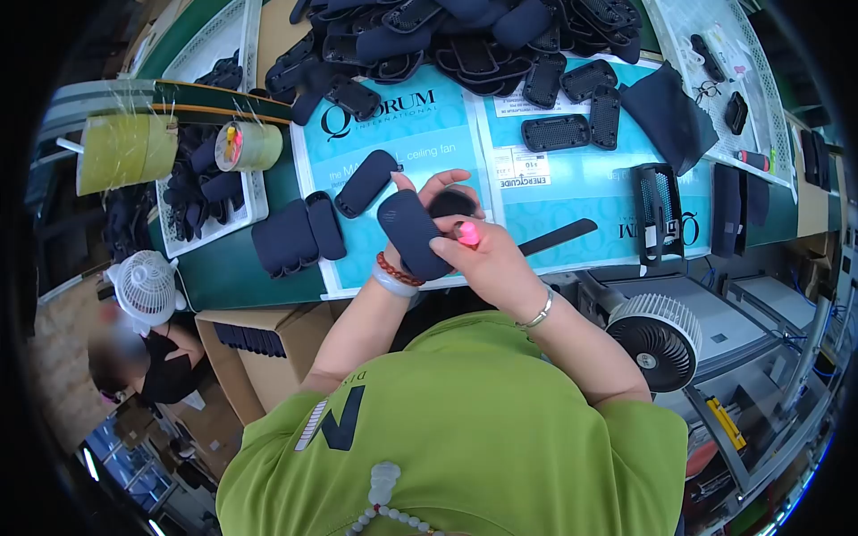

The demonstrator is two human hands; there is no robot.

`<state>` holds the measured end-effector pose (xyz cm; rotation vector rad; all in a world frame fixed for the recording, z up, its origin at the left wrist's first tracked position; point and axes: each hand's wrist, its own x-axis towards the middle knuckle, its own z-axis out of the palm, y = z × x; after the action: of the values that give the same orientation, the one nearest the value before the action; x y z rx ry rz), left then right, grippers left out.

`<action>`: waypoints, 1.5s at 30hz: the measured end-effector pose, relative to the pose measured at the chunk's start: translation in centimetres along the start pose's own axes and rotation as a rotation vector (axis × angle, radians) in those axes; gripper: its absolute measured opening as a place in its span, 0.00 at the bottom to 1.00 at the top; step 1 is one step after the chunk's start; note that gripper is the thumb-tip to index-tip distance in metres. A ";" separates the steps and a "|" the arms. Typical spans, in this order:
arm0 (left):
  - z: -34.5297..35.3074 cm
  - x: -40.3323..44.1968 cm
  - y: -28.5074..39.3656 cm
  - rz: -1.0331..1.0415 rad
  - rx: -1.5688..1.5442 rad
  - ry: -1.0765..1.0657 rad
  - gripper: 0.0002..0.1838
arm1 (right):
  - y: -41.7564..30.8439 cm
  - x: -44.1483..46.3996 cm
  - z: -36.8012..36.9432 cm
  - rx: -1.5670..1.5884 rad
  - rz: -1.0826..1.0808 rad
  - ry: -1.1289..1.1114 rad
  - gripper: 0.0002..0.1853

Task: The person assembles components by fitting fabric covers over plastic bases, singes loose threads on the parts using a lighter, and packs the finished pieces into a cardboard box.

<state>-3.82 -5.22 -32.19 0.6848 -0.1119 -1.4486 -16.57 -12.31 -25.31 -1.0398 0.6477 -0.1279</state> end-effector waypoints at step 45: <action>-4.3 -3.6 7.2 0.084 1.763 0.763 0.36 | 5.2 7.4 -1.4 -0.521 0.100 0.252 0.12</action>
<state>3.90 -0.53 -30.96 2.5268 -0.8402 -0.5822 -12.44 -13.61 -33.40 -1.5030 0.9912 0.0004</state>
